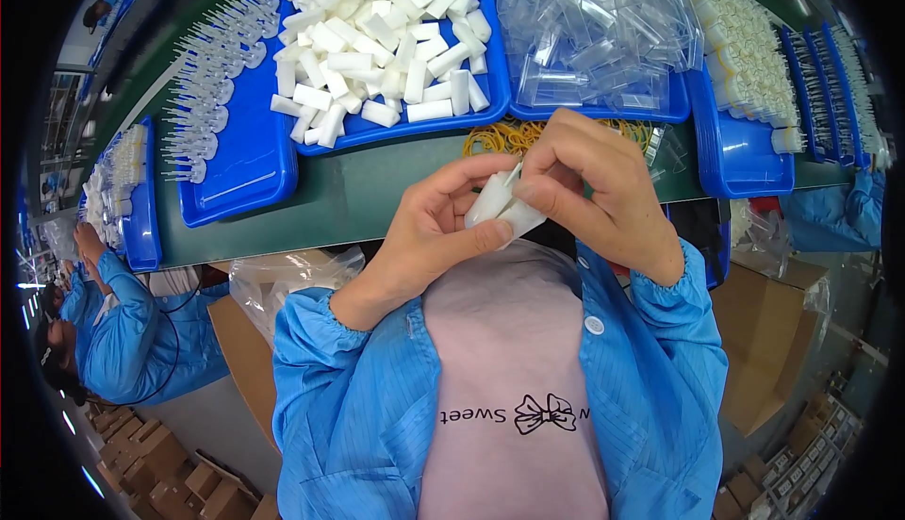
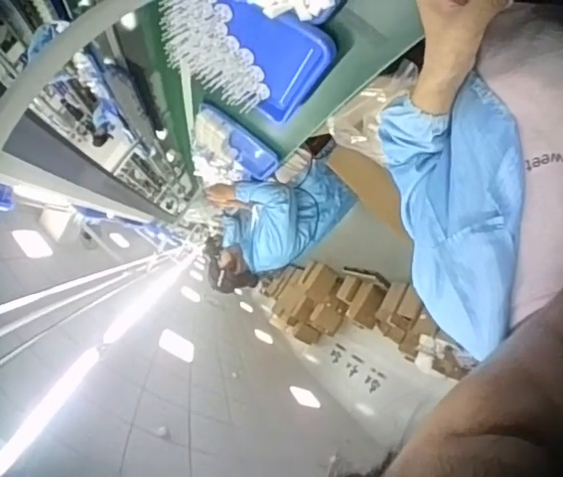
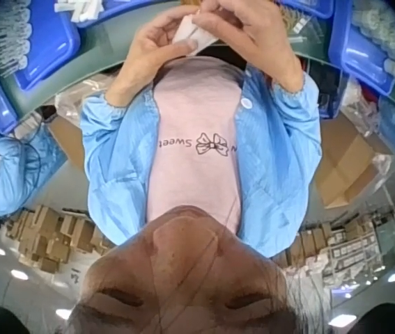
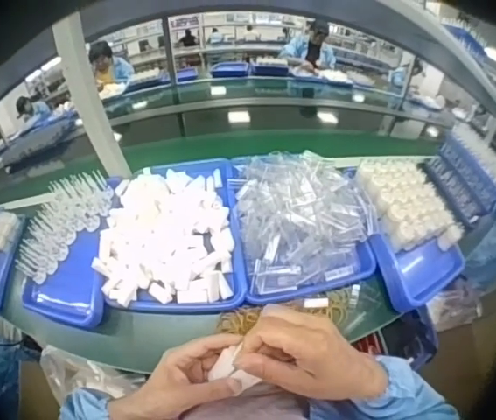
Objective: The person assembles component bundles by inserting white foam pieces and clear plastic sleeves onto plastic holders, wrapping rubber bands around the assembled units, and placing them onto a tray.
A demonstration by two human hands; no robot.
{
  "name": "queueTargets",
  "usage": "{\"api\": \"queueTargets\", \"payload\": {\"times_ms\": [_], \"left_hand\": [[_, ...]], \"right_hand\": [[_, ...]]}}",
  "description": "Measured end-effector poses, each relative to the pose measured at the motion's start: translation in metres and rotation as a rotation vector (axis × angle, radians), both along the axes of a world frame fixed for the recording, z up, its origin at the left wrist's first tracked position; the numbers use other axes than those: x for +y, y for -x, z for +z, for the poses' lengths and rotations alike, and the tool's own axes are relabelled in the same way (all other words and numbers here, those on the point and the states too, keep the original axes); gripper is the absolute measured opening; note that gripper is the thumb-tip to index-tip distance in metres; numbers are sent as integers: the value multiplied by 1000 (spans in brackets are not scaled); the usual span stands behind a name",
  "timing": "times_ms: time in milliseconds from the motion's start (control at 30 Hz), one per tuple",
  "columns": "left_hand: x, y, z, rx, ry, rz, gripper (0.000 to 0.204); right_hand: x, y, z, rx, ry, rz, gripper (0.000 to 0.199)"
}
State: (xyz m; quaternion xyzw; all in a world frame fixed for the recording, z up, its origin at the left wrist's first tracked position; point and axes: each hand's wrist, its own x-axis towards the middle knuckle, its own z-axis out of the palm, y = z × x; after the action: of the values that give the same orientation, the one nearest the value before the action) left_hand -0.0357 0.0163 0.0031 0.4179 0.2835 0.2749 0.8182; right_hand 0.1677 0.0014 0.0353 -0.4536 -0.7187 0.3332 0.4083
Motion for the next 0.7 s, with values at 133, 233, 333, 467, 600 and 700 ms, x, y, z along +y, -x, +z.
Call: {"api": "queueTargets", "payload": {"times_ms": [133, 233, 333, 467, 600, 700], "left_hand": [[-4, -2, 2, 19, 87, -3, 56], [-6, -5, 2, -14, 107, 17, 57], [-7, -8, 0, 0, 109, 39, 57], [-5, -12, -2, -4, 100, 67, 57], [-7, -11, -4, 1, 29, 69, 57], [-6, -11, -6, 5, 6, 64, 57]], "right_hand": [[-2, -2, 0, 60, 67, -8, 15], [-3, -3, -4, 156, 167, -49, 16], [-6, -1, -2, 76, 106, -112, 18], [-3, -3, -4, 76, 57, -148, 18], [1, -10, -9, 134, 210, -74, 19], [1, -11, -9, 168, 270, -51, 20]]}}
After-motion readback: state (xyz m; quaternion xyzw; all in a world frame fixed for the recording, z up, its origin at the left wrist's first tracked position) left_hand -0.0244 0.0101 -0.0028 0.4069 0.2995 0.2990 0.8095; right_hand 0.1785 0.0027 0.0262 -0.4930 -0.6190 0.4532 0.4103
